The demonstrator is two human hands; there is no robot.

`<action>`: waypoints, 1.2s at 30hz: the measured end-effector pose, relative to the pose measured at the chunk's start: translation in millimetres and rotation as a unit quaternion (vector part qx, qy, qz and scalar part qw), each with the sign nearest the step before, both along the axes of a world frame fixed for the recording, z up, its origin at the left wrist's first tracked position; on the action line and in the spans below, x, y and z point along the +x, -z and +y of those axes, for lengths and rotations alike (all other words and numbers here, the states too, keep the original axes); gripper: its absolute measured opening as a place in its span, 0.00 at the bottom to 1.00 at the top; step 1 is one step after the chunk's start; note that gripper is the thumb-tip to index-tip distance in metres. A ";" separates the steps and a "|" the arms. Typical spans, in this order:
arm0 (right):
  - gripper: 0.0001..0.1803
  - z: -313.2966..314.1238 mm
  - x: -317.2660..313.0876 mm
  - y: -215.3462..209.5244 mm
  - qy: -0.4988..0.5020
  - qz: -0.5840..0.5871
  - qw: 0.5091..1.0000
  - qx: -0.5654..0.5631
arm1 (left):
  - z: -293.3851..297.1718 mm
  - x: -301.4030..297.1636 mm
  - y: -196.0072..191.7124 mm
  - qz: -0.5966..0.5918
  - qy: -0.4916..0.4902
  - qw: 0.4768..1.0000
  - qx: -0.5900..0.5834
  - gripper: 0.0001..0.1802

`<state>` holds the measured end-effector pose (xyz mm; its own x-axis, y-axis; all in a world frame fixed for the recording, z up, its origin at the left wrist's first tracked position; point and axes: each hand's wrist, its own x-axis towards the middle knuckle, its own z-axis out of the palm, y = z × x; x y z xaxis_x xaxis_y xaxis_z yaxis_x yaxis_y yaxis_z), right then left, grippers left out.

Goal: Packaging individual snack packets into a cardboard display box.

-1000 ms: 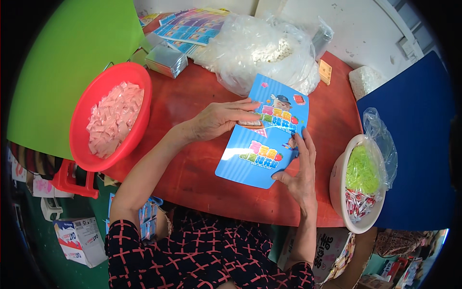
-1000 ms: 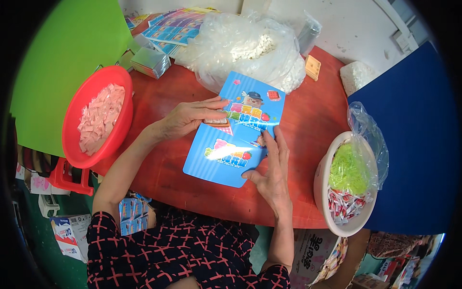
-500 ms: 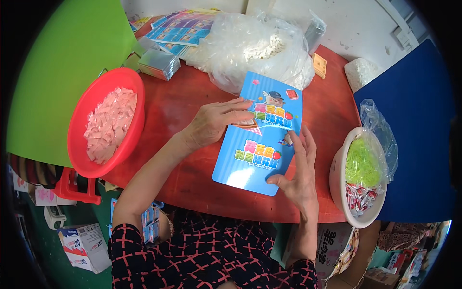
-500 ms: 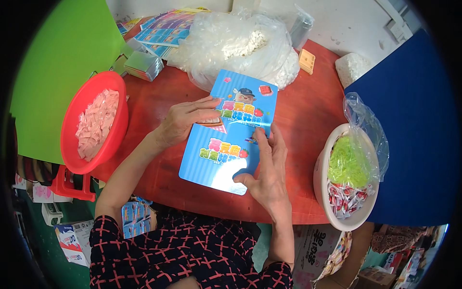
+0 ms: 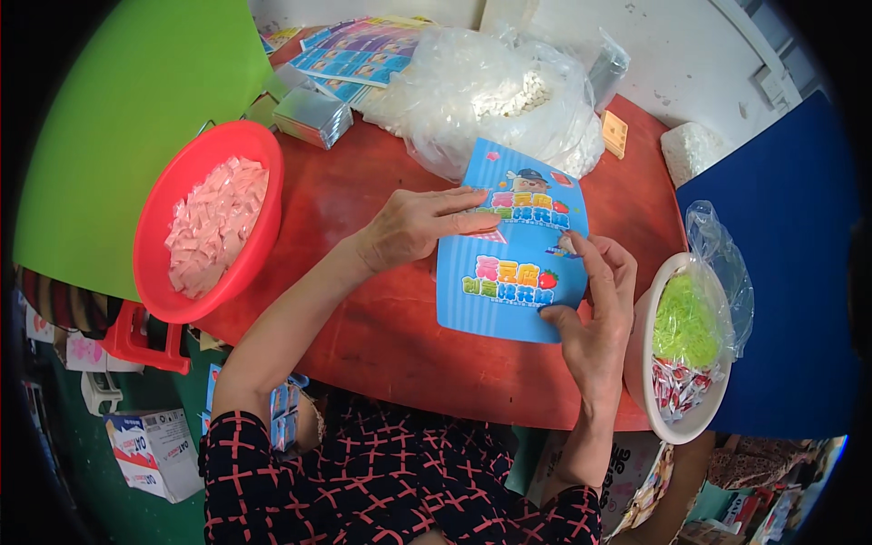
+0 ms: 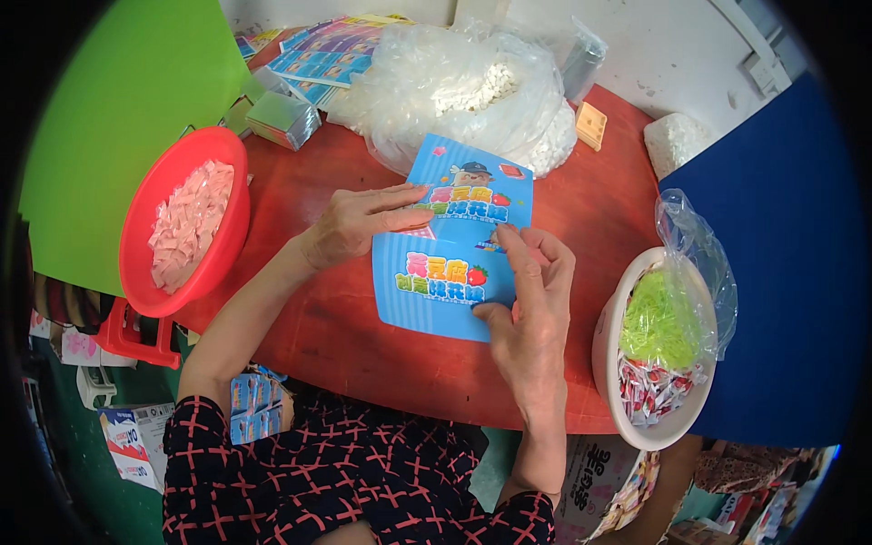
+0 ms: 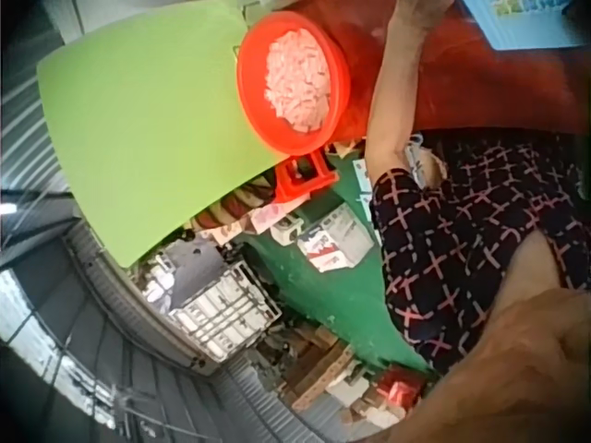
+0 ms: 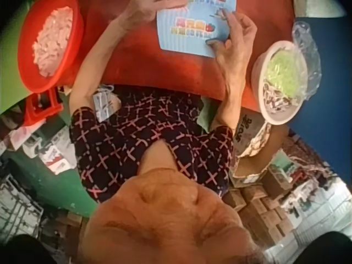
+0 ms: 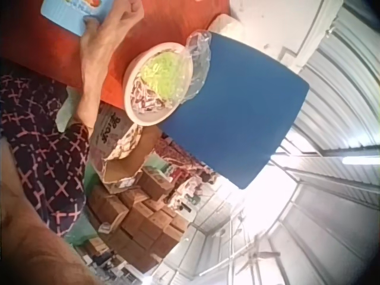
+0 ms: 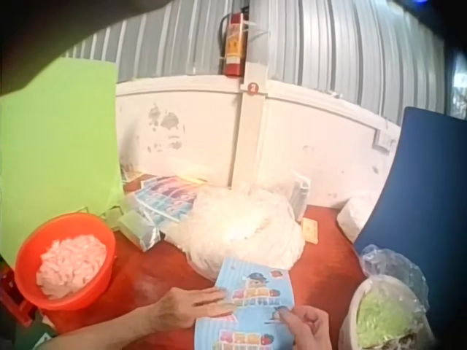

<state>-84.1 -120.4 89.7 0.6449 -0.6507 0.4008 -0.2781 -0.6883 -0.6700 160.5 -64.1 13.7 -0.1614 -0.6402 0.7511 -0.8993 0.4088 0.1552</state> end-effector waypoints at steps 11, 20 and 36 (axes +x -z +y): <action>0.38 -16.0 11.2 5.8 -0.010 -0.055 0.998 -0.043 | 9.8 14.9 -12.6 0.119 0.082 0.973 0.181 0.29; 0.35 -19.1 12.4 16.0 0.010 -0.121 0.992 -0.042 | 8.4 -2.1 -12.1 0.166 0.036 0.981 0.092 0.31; 0.35 -33.8 14.0 13.3 0.043 -0.079 0.971 -0.220 | -7.4 -5.8 -15.7 0.220 0.005 0.973 0.065 0.19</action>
